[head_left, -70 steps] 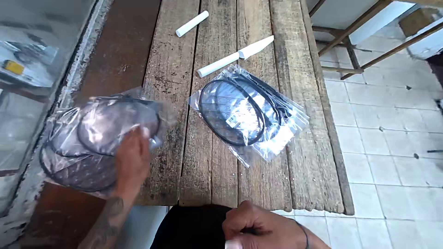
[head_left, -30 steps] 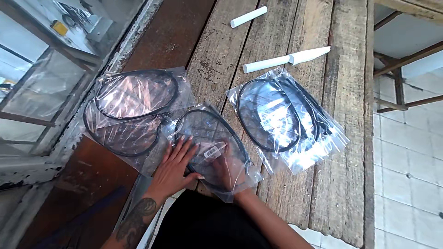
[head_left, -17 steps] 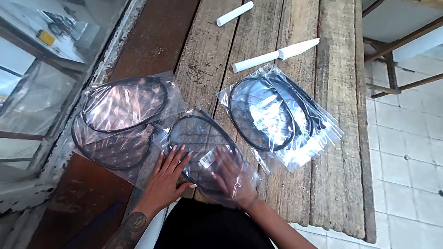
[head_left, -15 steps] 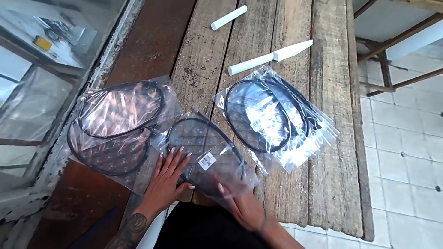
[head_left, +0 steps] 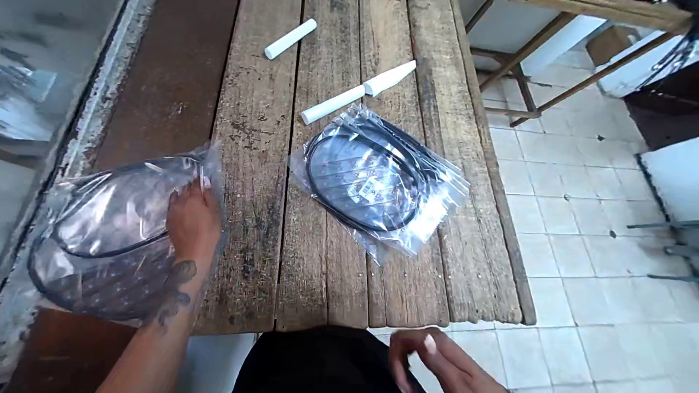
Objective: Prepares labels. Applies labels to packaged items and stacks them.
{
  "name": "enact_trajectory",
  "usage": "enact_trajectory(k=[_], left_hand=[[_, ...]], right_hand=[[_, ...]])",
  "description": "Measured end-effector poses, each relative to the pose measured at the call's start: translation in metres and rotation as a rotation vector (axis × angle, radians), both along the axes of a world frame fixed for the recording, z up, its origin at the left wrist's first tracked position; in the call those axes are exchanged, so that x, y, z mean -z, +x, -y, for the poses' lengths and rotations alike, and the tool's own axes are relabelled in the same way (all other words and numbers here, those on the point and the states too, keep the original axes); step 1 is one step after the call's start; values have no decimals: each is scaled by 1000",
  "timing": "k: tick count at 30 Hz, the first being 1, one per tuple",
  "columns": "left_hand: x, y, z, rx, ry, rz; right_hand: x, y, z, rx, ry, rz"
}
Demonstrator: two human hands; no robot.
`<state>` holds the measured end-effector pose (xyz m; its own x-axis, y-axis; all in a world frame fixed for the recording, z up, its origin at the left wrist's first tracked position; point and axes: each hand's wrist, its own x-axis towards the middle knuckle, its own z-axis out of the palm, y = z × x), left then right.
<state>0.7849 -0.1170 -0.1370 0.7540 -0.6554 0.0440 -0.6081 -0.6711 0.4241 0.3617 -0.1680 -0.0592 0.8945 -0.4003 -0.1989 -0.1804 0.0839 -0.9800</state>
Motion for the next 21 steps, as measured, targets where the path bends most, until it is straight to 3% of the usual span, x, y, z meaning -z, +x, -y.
enact_trajectory(k=[3,8,11,14,16,18,21], left_hand=[[-27,-65,-47,264,-129,-18],[48,-137,-109,512,38,-113],[56,-151,-121,514,-167,-184],[60,-170,-114,396,-283,-196],[53,-180,-102,224,-371,-259],[39,-184,-94,50,-466,-411],[18,-182,-95,-70,-499,-681]], right_hand=[[-23,-2,10,-262,188,83],[-35,-5,35,-403,180,163],[-46,0,50,-394,72,158],[-51,7,70,-89,-90,114],[-27,18,78,215,-213,-6],[17,35,68,276,-286,-192],[68,73,13,280,-149,-357]])
